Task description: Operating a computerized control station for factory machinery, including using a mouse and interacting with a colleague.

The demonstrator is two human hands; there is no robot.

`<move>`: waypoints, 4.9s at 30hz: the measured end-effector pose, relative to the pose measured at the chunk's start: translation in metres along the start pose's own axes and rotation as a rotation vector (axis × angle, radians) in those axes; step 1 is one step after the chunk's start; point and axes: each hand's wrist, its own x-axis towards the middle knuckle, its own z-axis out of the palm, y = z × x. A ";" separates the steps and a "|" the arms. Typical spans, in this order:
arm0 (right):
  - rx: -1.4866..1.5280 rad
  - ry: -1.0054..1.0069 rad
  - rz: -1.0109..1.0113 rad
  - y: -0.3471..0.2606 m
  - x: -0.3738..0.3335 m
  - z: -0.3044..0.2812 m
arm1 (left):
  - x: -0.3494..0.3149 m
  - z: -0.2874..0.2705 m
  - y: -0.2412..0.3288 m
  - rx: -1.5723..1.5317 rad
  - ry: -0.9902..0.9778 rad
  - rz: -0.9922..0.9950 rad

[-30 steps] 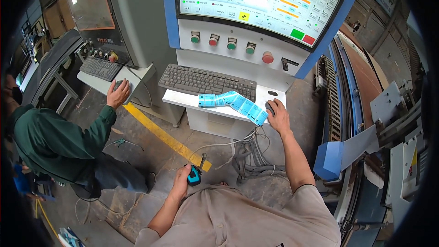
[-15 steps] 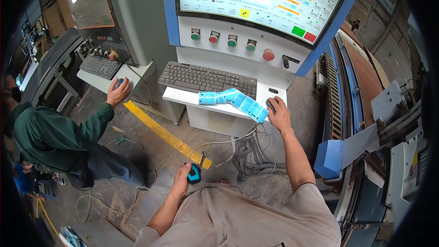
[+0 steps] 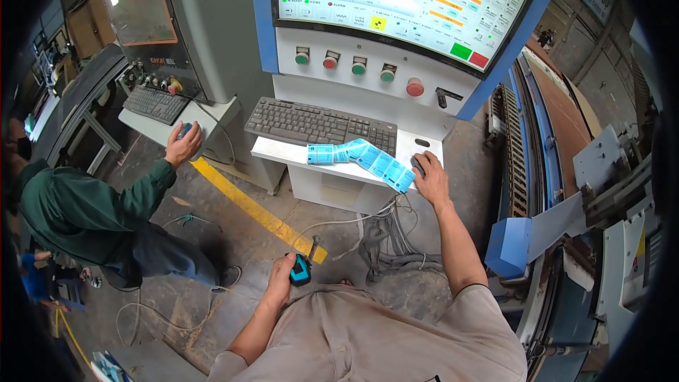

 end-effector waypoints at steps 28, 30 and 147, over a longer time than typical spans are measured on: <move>0.002 -0.006 0.016 0.001 -0.001 0.001 | -0.004 0.008 0.011 0.002 0.007 0.042; -0.004 -0.007 0.015 0.002 0.000 0.001 | -0.003 0.008 0.011 0.001 0.012 0.042; 0.040 0.031 0.025 0.000 -0.007 -0.002 | -0.019 0.006 -0.016 0.126 -0.035 -0.179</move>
